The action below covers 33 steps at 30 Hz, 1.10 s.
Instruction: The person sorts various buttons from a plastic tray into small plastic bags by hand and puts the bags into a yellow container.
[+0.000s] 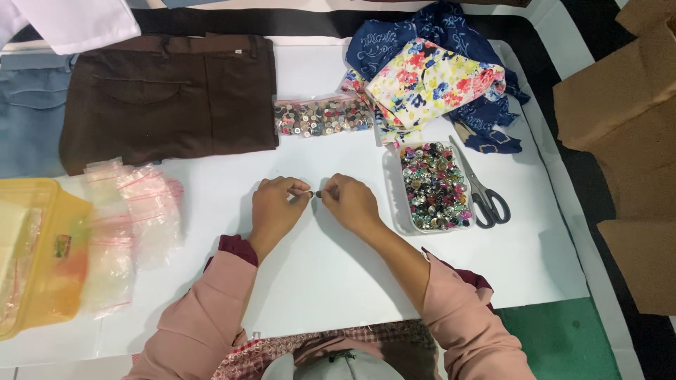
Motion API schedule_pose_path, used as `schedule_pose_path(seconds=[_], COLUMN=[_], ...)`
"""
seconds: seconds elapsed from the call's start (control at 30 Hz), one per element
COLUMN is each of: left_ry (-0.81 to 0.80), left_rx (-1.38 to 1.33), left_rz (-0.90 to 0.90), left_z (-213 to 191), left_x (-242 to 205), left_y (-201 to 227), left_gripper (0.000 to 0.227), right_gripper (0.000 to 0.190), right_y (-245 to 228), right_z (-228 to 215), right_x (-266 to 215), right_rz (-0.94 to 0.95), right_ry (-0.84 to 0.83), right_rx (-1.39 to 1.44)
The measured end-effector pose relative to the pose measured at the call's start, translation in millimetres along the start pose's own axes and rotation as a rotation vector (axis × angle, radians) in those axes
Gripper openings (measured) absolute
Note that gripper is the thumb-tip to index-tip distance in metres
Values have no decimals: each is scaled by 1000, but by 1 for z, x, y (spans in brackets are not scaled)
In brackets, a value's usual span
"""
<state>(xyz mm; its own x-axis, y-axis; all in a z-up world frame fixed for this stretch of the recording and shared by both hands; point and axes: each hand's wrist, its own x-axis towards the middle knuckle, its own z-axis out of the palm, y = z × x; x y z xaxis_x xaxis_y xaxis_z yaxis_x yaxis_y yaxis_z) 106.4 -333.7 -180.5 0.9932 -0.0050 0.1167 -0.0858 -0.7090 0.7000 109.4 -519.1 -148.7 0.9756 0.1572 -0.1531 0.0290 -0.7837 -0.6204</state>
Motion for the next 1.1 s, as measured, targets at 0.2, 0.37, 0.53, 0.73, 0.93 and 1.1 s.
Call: schedule_pose_path(seconds=[0.2,0.37,0.53,0.73,0.93,1.1], left_ry=[217,178,87,-82,-167,-142], left_rx=[-153,-196,-213,-96,5,61], left_rz=[264,468,510,494,418,387], left_z=[-8,10,49,83,94,89], left_x=[0,0,2,16,21,17], left_y=[33,77,113,141,151,160], left_gripper=[22,27,22,17,20,16], right_gripper=[16,17,14,19,19,14], right_y=[-9,17,72,69,77,82], right_z=[-34,-106,-139,-126,-113,-107], right_x=[-35,-67,-97,-119,-116,-114], right_rz=[-76,-96,-15,11,52,56], right_ry=[194,449,570,372,276,244], right_rx=[31,-57,-202,-195,-379,-470])
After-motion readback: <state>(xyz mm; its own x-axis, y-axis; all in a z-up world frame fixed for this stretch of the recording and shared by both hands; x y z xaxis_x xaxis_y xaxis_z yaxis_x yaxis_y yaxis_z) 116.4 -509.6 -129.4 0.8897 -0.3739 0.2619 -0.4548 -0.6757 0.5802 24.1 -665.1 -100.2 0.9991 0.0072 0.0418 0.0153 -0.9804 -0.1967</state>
